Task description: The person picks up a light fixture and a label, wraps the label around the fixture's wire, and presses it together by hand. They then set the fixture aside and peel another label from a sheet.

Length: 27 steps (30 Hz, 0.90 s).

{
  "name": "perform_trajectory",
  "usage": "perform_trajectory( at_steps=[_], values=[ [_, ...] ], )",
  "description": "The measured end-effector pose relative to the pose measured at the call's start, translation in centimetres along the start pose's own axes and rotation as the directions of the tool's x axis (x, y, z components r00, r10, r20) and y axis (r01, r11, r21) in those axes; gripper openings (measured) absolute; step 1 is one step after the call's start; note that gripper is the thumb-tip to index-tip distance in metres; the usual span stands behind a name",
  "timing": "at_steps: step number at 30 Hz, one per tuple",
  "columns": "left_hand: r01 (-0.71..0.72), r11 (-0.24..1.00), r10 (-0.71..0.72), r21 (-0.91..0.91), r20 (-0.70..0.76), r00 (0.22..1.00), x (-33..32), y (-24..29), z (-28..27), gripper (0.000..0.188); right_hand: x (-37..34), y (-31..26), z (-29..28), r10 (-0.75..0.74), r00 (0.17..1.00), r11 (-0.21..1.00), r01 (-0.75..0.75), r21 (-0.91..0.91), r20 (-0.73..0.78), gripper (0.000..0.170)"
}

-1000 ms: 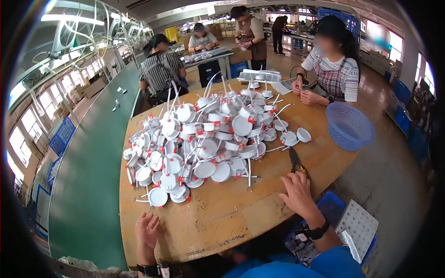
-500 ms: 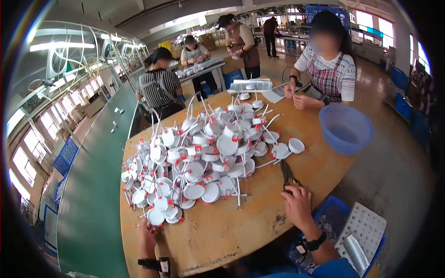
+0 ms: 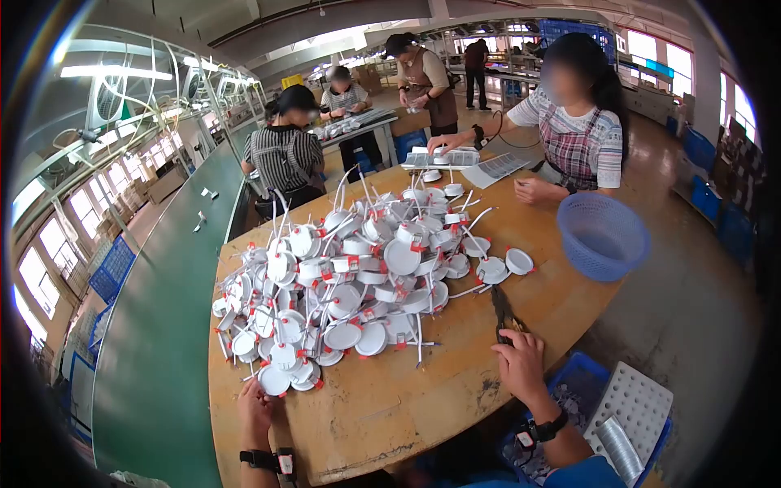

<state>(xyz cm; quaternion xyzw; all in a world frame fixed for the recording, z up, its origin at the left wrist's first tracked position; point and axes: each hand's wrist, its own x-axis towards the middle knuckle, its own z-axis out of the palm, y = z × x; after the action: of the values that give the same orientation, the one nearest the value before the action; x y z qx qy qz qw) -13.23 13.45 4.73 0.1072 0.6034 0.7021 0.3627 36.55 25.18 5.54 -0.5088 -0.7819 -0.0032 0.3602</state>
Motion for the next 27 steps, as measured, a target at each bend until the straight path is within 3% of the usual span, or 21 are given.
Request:
perform_trajectory(
  at_steps=[4, 7, 10, 12, 17, 20, 23, 26, 27],
  values=[
    [-0.002, 1.000, 0.004, 0.029, -0.050, 0.999, -2.6, 0.9, 0.4, 0.026, -0.1, -0.2, 0.1, -0.007, 1.000, 1.000, 0.007, -0.005, -0.005, 0.015],
    [-0.065, 0.997, 0.065, -0.037, 0.017, 0.998, -4.8, 0.9, -0.4, 0.031, -0.1, 0.1, 0.6, -0.006, 1.000, 0.999, 0.004, -0.052, -0.026, 0.013],
    [-0.057, 0.998, 0.063, -0.034, 0.205, 0.977, -7.6, 0.6, -0.7, 0.029, -0.8, 0.9, 1.8, -0.007, 1.000, 0.999, 0.007, -0.032, -0.023, 0.011],
    [0.001, 1.000, -0.002, 0.003, 0.235, 0.972, -9.1, 0.0, -1.1, 0.029, -0.8, 1.0, 2.2, -0.017, 1.000, 0.999, 0.016, -0.032, -0.027, 0.011],
    [0.190, 0.969, -0.153, -0.157, 0.218, 0.964, -10.4, -0.5, -3.3, 0.030, -0.9, 1.7, 2.9, -0.087, 0.996, 0.995, 0.088, -0.043, 0.009, 0.010],
    [0.242, 0.910, -0.234, -0.336, 0.066, 0.970, -8.0, -0.6, -4.5, 0.033, -1.0, 1.7, 2.8, -0.075, 0.997, 0.992, 0.077, -0.095, 0.029, 0.010],
    [0.096, 0.973, -0.102, -0.209, -0.019, 0.995, -6.1, 0.5, -4.4, 0.034, -1.0, 1.4, 2.8, -0.048, 0.998, 0.996, 0.051, -0.075, 0.033, 0.011],
    [0.051, 0.998, -0.049, -0.025, 0.067, 0.997, -4.3, 1.1, -3.7, 0.037, -0.9, 1.1, 2.5, -0.036, 0.998, 0.994, 0.041, -0.102, 0.049, 0.011],
    [-0.046, 0.986, 0.028, 0.159, 0.112, 0.993, -3.6, 0.5, -3.5, 0.040, -0.8, 1.0, 2.3, -0.025, 0.998, 0.994, 0.032, -0.109, 0.058, 0.011]
  ],
)
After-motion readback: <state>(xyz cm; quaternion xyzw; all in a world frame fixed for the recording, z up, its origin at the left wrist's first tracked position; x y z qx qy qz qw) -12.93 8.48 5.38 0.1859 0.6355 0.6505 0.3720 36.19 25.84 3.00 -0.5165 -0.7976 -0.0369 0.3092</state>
